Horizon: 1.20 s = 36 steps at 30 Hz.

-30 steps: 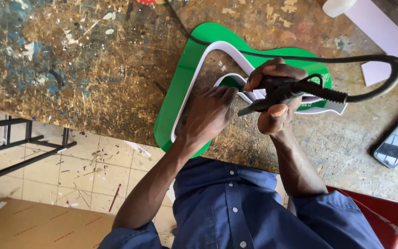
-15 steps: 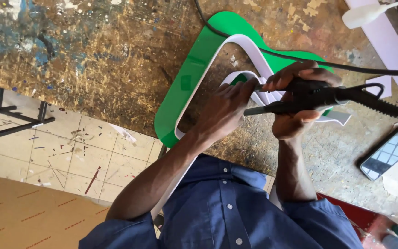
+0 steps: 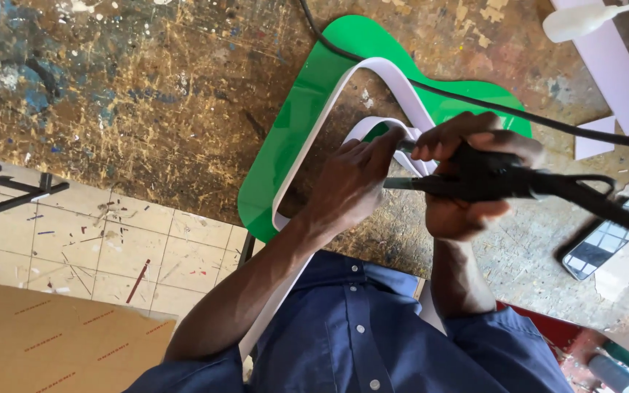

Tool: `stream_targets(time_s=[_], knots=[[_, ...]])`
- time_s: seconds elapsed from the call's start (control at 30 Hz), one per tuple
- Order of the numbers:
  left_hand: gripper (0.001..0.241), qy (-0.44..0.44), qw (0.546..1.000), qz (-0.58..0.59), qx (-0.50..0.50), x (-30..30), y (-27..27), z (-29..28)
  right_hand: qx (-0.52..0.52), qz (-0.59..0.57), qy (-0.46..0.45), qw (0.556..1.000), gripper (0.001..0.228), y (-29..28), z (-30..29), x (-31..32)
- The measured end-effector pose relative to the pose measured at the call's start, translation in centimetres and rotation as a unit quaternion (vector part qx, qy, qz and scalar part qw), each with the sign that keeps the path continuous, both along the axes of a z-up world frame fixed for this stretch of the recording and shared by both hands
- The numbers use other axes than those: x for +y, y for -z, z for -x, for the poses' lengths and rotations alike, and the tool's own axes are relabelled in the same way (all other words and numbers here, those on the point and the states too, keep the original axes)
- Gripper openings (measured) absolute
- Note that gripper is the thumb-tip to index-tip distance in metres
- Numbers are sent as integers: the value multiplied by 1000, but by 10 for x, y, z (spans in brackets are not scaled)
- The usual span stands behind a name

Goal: Assembling a 3D sign letter by heating and gluing a plastic side strip to an acrylic base.

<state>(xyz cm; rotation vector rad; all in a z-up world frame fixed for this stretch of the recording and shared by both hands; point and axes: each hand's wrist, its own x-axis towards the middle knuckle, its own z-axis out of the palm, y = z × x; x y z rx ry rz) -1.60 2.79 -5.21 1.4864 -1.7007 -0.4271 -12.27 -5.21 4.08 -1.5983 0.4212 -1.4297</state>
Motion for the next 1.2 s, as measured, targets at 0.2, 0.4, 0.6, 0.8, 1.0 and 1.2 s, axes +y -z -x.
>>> stream_targets(time_s=[0.2, 0.4, 0.6, 0.8, 1.0, 1.2], knots=[[69, -15, 1000, 8, -5, 0, 1, 3, 5, 13, 15, 1000, 53, -15, 1, -6], [68, -24, 1000, 6, -11, 0, -6, 2, 14, -38, 10, 999, 58, -17, -3, 7], [72, -16, 1000, 3, -3, 1, -6, 1, 2, -8, -2, 1000, 55, -9, -4, 11], [74, -16, 1000, -1, 5, 1, -5, 1, 18, 7, 4, 1000, 55, -11, -6, 8], [69, -11, 1000, -15, -1, 0, -4, 1, 5, -31, -31, 999, 57, -8, -3, 7], [77, 4, 1000, -23, 14, -1, -7, -2, -4, -56, -39, 998, 57, -11, 0, 6]])
